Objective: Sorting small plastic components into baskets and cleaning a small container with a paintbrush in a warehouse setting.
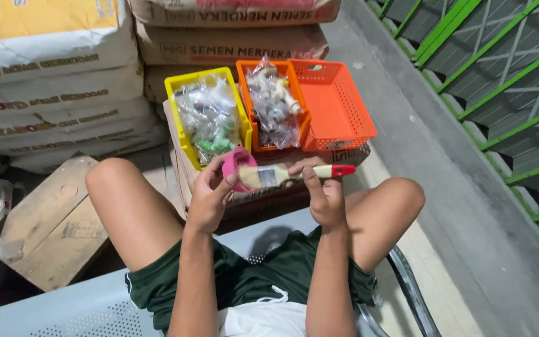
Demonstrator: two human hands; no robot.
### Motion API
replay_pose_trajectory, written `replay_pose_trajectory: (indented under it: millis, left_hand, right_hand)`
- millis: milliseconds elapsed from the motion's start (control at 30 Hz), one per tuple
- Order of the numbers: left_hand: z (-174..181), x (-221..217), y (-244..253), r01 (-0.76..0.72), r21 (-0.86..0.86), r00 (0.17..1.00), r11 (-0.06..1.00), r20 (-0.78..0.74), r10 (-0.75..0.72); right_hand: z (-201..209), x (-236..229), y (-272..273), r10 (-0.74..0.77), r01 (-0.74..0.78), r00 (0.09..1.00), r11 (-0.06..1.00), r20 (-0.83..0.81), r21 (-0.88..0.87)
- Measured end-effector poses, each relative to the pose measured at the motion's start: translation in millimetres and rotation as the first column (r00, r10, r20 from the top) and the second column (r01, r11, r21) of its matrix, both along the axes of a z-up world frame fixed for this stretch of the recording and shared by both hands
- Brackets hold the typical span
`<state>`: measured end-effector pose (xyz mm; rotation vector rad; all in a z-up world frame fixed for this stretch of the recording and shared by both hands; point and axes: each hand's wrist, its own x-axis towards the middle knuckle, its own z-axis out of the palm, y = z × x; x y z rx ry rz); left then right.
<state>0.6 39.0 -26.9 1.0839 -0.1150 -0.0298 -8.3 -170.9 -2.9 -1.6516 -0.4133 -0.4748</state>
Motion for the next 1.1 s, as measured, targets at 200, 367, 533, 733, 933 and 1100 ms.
replay_pose_trajectory:
  millis: [200,367,533,733,933,1100]
  left_hand:
    - [-11.8,6.7,-3.2,-0.010,-0.084,1.000,0.996,0.011,0.011]
    - [-15.5,12.2,-8.4,-0.200,0.255,0.963,0.946,0.230,0.141]
    - [-1.7,7.9,-13.6,-0.492,0.594,0.848,0.636,0.492,0.196]
    - [-2.3,8.1,-22.5,-0.527,0.673,0.834,0.518,0.526,0.165]
    - [-7.5,14.2,-22.1,-0.478,0.666,0.858,0.573,0.493,0.142]
    - [-8.6,19.3,-12.1,-0.404,0.531,0.880,0.745,0.448,0.159]
  right_hand:
    - [7.8,0.3,4.7,-0.157,0.159,0.984,0.987,0.087,-0.015]
    - [-2.3,1.3,-1.9,-0.109,0.092,0.991,0.978,0.083,0.185]
    - [5.4,-6.5,-2.3,-0.062,0.047,0.993,0.989,0.102,0.142]
    - [7.2,-4.1,-2.3,-0.014,0.009,0.992,0.999,0.123,0.044]
    - [23.0,-5.4,4.4,-0.112,0.123,0.983,0.990,0.148,-0.069]
    - [28.6,-8.4,3.4,-0.112,0.107,0.987,0.993,0.114,0.049]
